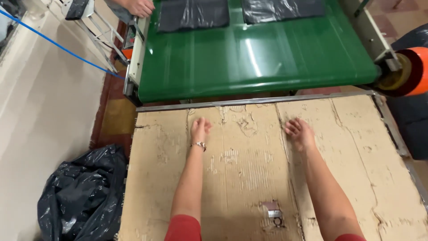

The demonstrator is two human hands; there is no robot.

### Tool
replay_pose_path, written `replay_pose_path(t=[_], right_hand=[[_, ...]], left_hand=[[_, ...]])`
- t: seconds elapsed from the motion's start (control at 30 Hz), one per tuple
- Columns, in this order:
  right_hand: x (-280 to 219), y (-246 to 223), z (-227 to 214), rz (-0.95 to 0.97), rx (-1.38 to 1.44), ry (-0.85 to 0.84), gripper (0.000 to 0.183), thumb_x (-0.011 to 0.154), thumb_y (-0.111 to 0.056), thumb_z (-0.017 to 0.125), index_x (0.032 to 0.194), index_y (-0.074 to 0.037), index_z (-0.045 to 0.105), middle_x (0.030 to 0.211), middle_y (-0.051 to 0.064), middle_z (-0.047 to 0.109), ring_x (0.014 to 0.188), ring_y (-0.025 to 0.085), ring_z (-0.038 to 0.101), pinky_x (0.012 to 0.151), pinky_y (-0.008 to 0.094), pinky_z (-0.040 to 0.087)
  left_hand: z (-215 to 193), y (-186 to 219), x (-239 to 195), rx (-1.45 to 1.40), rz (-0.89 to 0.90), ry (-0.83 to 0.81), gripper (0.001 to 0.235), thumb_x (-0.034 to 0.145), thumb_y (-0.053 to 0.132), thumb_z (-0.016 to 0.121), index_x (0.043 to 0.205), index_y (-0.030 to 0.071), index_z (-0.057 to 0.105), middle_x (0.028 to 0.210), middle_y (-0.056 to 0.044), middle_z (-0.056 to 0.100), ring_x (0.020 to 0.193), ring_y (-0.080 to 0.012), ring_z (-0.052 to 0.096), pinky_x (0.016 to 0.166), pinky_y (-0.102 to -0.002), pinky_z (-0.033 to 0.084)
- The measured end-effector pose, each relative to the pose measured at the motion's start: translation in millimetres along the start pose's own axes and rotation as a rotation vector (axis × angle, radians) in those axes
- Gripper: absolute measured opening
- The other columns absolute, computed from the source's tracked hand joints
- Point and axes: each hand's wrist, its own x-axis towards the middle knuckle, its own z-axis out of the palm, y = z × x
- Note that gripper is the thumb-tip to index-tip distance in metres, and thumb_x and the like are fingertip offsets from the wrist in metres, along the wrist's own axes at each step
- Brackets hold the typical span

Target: Folding plastic bags and placing them into a basket

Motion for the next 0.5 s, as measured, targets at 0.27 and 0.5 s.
replay_pose_path(t=[0.27, 0.5], right_hand=[[74, -7, 30, 0.053, 0.167, -0.086, 0.05, 0.108, -0.046, 0.054, 0.14, -0.008, 0.049, 0.134, 0.014, 0.059, 0.129, 0.036, 0.063, 0.106, 0.051, 0.056], [129, -6, 42, 0.13, 0.422, -0.196, 0.106, 0.098, -0.064, 0.071, 0.161, -0.007, 0.008, 0.165, 0.025, 0.017, 0.154, 0.044, 0.03, 0.12, 0.062, 0.04]], left_hand=[[7, 17, 53, -0.306, -0.059, -0.051, 0.054, 0.1, 0.06, 0.065, 0.127, 0.014, 0.058, 0.131, -0.012, 0.066, 0.122, -0.0306, 0.066, 0.102, -0.043, 0.049], [-10, 16, 69, -0.663, -0.112, -0.144, 0.1, 0.087, 0.089, 0.054, 0.151, 0.016, 0.036, 0.161, -0.01, 0.04, 0.15, -0.029, 0.039, 0.125, -0.056, 0.018]])
